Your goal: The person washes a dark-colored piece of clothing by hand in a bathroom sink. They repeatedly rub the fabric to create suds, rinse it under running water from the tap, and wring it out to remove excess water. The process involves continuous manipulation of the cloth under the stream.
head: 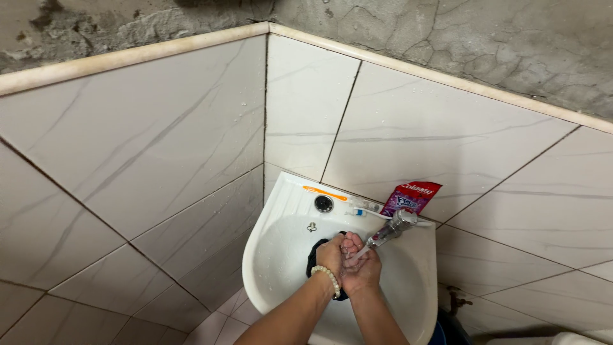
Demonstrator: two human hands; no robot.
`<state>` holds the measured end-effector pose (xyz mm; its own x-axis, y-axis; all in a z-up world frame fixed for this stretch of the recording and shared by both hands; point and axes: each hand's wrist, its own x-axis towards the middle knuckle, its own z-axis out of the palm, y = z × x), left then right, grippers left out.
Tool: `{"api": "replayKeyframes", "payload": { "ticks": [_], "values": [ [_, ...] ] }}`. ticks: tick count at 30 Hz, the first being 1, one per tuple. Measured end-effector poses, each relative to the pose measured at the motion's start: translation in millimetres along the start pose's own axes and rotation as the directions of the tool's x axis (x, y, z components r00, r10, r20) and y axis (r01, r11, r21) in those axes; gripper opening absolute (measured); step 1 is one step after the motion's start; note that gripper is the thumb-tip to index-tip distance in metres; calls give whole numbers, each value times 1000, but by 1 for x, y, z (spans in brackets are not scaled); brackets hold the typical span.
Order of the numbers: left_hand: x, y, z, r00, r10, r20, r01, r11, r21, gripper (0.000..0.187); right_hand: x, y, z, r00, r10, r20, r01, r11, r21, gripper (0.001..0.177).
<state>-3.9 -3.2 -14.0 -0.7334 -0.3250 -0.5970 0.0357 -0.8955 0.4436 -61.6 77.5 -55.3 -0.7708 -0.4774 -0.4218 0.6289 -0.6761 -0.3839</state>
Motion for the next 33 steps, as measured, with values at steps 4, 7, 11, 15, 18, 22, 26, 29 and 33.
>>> {"api": "replayKeyframes", "payload": {
  "ticks": [4,7,11,15,18,22,26,29,33],
  "values": [
    [18,-10,-11,993,114,7,-113,991,-72,24,-14,8,23,979,-69,-191,58,997,-60,41],
    [34,-13,-18,999,54,-6,-54,995,-87,23,-20,11,33,988,-64,-138,57,997,-55,41],
    [30,55,-11,992,-83,97,113,923,-366,16,-42,30,124,998,-3,65,12,990,-138,44],
    [-49,239,16,553,722,416,-351,655,-669,20,-92,26,268,802,139,581,39,958,-284,70],
    [-104,289,38,773,634,-34,-505,582,-638,21,-110,36,296,768,193,611,49,933,-356,77],
    [-94,212,24,880,472,-50,-459,821,-340,18,-72,49,227,947,211,240,-75,877,-474,66],
    [-50,112,1,985,84,149,-57,983,-176,16,-23,29,105,958,244,-149,-278,919,-281,34],
    [-25,51,3,1000,23,7,-23,999,-23,8,-2,3,54,937,104,-332,-139,987,-83,25],
    [-2,6,7,999,-35,21,33,996,85,7,-2,-31,18,945,72,-320,-166,946,-277,33]
  ]
}}
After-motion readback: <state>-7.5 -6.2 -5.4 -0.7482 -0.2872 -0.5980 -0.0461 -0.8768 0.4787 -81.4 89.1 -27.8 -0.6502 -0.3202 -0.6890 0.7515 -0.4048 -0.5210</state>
